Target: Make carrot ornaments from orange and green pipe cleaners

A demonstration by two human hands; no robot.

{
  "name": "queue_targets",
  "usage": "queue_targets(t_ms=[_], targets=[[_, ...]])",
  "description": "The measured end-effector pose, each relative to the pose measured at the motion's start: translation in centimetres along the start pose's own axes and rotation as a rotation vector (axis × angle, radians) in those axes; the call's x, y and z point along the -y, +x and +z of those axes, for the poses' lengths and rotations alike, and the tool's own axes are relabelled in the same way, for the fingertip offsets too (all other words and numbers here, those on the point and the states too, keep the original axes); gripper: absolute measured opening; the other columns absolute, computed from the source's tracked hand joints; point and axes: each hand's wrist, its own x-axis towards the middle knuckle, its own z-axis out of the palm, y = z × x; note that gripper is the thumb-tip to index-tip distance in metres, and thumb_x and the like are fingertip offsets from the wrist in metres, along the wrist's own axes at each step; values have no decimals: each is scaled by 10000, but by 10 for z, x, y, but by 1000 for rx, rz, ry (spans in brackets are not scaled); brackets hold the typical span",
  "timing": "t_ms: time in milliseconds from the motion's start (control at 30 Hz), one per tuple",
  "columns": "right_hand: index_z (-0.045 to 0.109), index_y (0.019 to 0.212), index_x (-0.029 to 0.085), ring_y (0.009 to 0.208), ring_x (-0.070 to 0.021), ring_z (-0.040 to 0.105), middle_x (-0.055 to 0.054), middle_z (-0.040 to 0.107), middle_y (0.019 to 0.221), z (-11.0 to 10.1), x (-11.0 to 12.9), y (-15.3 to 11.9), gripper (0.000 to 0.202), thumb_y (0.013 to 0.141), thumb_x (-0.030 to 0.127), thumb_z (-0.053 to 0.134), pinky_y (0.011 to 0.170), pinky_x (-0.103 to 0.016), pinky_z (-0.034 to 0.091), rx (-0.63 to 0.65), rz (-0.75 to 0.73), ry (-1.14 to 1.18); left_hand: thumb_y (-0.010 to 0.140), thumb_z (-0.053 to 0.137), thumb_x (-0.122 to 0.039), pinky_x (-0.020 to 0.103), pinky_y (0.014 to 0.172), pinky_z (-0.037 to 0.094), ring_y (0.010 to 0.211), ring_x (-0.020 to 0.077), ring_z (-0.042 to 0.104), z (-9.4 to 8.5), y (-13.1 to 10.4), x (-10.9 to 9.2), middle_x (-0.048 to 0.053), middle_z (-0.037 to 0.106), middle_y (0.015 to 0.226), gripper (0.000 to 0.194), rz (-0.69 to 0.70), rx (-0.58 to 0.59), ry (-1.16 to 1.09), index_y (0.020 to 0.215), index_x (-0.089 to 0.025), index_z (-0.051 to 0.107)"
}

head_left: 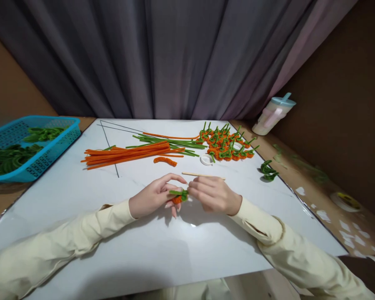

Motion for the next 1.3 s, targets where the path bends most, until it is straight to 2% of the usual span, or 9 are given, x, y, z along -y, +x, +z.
queue_targets(t_ms=[133,233,367,567,767,900,1100,1200,1300], targets=[[490,814,175,610,-114,482,-20,533,675,-3,6,5,199,931,199,330,559,-225,389,90,489,393,894,396,-301,231,556,432,545,108,553,3,-7,-2,-30,544,641,227,256,-191,458,1089,-187,389],[470,800,175,600,-98,459,1,506,684,-4,13,9,214,946,247,332,572,-205,370,195,623,539,901,370,-251,224,579,420,561,101,518,4,-10,2,-34,534,645,212,386,-235,702,1104,-192,381],[410,775,185,587,-100,429,3,487,695,1,18,10,178,932,216,332,556,-206,337,250,620,559,906,353,-244,227,580,410,562,98,508,5,-10,5,-38,521,657,195,399,-211,764,1097,-204,360],[369,746,197,558,-113,377,5,450,659,9,22,4,161,760,38,347,517,-213,292,101,515,456,909,372,-357,229,535,426,513,99,556,12,-11,-1,-51,526,666,158,165,-117,338,958,-222,307],[353,741,204,543,-113,360,12,437,640,11,24,2,203,680,11,349,500,-212,269,43,493,418,894,394,-423,223,525,389,501,95,550,13,-8,-4,-60,513,660,227,58,-63,160,942,-224,296],[356,742,202,551,-110,390,9,452,647,11,23,5,176,736,26,346,524,-204,304,78,561,441,920,314,-411,256,600,406,613,119,525,8,-7,-12,-34,513,684,201,67,-44,399,916,-212,339],[331,734,207,534,-117,370,14,430,627,8,26,8,144,752,67,363,509,-218,273,118,593,368,944,260,-296,274,661,378,676,129,462,8,-2,-18,-9,457,757,187,300,-240,900,863,-192,393],[302,718,211,520,-115,358,23,403,613,9,27,8,155,758,74,364,507,-221,264,149,657,385,944,238,-244,319,758,382,815,168,450,8,-1,-17,42,467,848,235,422,-187,1095,806,-179,416],[281,710,212,509,-112,347,28,386,610,12,28,7,162,771,88,365,503,-223,262,184,710,423,946,218,-229,347,762,383,819,183,423,6,-1,-17,55,464,845,274,418,-123,1236,774,-174,425]])
